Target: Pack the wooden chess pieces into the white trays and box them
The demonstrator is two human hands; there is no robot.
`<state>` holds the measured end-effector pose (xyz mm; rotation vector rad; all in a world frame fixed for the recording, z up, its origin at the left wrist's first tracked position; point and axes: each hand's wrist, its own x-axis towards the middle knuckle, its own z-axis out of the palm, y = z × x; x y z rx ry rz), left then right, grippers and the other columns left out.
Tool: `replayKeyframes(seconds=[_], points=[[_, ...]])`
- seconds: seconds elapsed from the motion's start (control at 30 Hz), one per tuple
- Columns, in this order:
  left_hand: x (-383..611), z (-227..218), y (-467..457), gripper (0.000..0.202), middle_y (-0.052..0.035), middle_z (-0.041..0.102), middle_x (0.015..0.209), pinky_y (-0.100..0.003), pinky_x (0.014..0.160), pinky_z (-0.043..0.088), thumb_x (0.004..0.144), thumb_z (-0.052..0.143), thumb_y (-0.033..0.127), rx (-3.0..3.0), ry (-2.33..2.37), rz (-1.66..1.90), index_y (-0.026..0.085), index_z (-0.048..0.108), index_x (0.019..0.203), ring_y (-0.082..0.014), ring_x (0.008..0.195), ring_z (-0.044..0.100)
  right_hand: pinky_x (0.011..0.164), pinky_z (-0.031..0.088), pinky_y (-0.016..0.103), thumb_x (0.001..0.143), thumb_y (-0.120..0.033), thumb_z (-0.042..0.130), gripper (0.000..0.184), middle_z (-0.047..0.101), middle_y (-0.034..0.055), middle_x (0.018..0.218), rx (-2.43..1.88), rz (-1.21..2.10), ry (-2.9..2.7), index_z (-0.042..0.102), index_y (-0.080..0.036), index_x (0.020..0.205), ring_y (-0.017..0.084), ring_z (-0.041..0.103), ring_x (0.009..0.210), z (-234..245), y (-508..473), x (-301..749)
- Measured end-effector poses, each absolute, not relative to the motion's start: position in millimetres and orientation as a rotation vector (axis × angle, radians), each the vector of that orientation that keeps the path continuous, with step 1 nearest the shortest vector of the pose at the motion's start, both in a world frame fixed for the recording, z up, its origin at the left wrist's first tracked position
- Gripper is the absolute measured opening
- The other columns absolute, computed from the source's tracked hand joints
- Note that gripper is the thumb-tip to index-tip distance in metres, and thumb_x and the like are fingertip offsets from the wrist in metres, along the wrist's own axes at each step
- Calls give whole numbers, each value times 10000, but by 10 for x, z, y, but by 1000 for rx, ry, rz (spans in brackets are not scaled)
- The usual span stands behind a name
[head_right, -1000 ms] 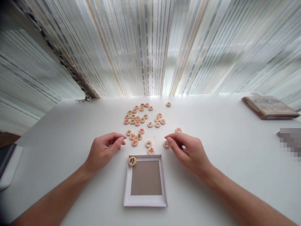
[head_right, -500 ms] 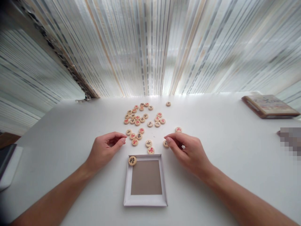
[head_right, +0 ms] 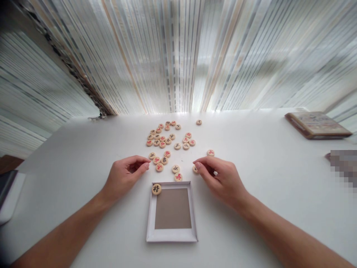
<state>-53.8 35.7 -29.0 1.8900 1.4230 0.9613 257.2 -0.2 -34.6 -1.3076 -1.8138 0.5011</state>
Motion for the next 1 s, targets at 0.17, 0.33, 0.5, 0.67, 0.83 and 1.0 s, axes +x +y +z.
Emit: replayKeyframes(seconds=[0.17, 0.33, 0.5, 0.67, 0.83, 1.0], points=[[-532, -270, 343, 170, -33, 818, 837, -286, 659, 549, 928, 749, 342, 1895, 1423, 960, 199, 839, 944, -182, 707, 712, 554, 460, 267, 1033, -269, 609, 204, 777, 13, 768, -1312, 503, -1816, 764, -217, 911, 141, 599, 596, -337, 6, 2558], [-523, -262, 342, 179, -30, 812, 823, -280, 644, 549, 935, 727, 342, 1902, 1422, 964, 198, 834, 935, -175, 690, 706, 549, 443, 269, 1030, -264, 610, 200, 777, 17, 768, -1325, 510, -1820, 769, -212, 920, 140, 594, 594, -331, -1, 2554], [-511, -227, 355, 201, -36, 813, 810, -280, 616, 541, 938, 716, 355, 1914, 1433, 991, 191, 829, 914, -181, 683, 716, 566, 450, 285, 1027, -286, 611, 211, 764, 24, 753, -1325, 529, -1781, 775, -206, 922, 148, 581, 589, -294, -3, 2529], [-519, -91, 350, 202, -42, 823, 836, -271, 602, 555, 942, 713, 356, 1927, 1458, 1073, 190, 828, 954, -178, 682, 730, 581, 472, 302, 1023, -375, 621, 268, 752, 40, 733, -1352, 609, -1730, 787, -189, 927, 165, 618, 597, -125, 53, 2508], [-447, 173, 429, 171, -33, 842, 869, -277, 653, 579, 935, 734, 332, 2030, 1406, 1049, 207, 842, 979, -186, 735, 760, 566, 481, 299, 998, -443, 646, 324, 778, 68, 760, -1350, 770, -1798, 797, -181, 881, 183, 652, 633, 174, 204, 2461], [-217, 227, 653, 130, -22, 849, 879, -298, 678, 587, 931, 732, 259, 2199, 1322, 969, 214, 851, 959, -186, 721, 756, 601, 500, 316, 964, -410, 663, 293, 789, 81, 791, -1271, 815, -1859, 804, -171, 871, 202, 688, 684, 379, 500, 2287]])
